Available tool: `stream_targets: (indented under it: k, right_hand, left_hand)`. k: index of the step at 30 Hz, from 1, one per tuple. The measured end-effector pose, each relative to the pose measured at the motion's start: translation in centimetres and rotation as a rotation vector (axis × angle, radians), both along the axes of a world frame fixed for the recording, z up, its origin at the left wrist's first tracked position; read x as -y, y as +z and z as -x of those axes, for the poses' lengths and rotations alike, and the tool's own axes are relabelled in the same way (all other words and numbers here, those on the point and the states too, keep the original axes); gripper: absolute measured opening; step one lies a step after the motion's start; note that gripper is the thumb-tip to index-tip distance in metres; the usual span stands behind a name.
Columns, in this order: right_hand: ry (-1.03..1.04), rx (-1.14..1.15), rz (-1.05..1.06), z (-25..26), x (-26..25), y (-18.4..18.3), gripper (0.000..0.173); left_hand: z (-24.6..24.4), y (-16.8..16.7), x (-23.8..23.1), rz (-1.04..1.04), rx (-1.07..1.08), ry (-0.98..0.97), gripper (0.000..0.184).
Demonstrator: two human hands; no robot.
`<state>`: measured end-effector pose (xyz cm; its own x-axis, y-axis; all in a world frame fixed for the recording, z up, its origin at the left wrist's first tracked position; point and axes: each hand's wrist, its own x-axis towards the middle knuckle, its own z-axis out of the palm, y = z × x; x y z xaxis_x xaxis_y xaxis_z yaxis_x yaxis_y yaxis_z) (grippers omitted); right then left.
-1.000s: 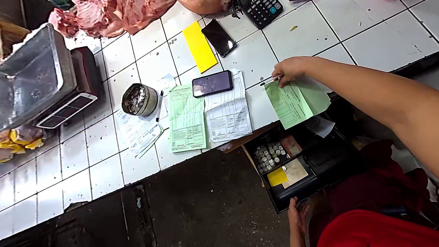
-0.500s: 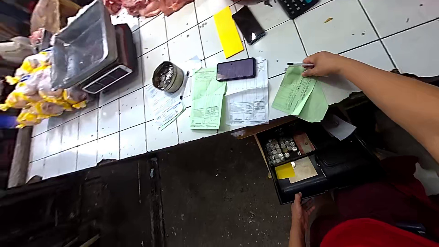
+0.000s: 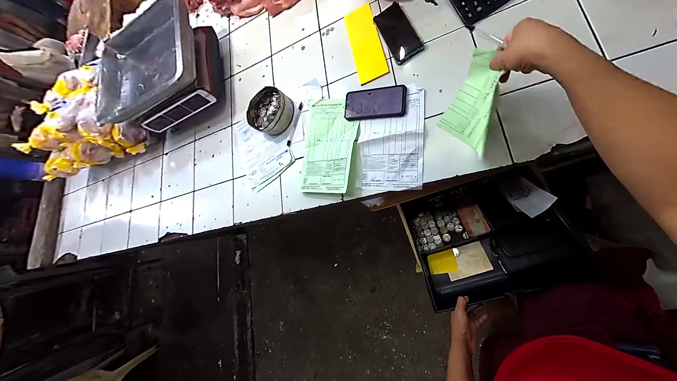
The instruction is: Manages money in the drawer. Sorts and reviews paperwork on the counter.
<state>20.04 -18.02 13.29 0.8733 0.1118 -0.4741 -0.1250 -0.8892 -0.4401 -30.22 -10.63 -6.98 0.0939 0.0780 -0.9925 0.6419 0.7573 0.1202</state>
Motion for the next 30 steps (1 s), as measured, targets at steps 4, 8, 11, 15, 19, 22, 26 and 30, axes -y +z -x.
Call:
stream_targets:
  k: [4,8,11,15,19,22,26,30]
  right_hand:
    - [-0.093,-0.018,-0.165,-0.2,-2.8,-0.7,0.032]
    - [-0.142,-0.095,-0.375,0.2,-4.9,-5.4,0.027]
    - [-0.015,-0.003,-0.343,0.7,-5.0,-8.2,0.038]
    - [0.061,0.293,-0.252,2.6,-3.6,-8.8,0.063]
    - [0.294,0.640,-0.265,6.7,-0.3,-8.2,0.053]
    - [0.692,0.794,-0.449,13.2,3.4,-10.3,0.031]
    - [0.733,0.418,-0.291,20.7,9.9,-15.9,0.019]
    - [0.256,-0.024,0.148,22.7,14.3,-18.2,0.040]
  left_hand:
    - [-0.1,-0.2,0.3,-0.005,-0.001,0.020,0.038]
    - [0.0,-0.3,0.5,-0.015,-0.002,0.059,0.034]
    - [0.1,-0.3,0.6,-0.016,0.030,0.090,0.034]
    - [-0.5,-0.2,1.3,-0.035,0.068,0.271,0.027]
    - [-0.7,0.8,2.0,-0.062,0.089,0.371,0.026]
    - [0.3,2.3,2.4,-0.022,0.119,0.366,0.025]
    - [1.6,4.5,2.7,0.016,0.103,0.368,0.025]
    - [2.1,6.4,2.4,0.006,0.037,0.354,0.023]
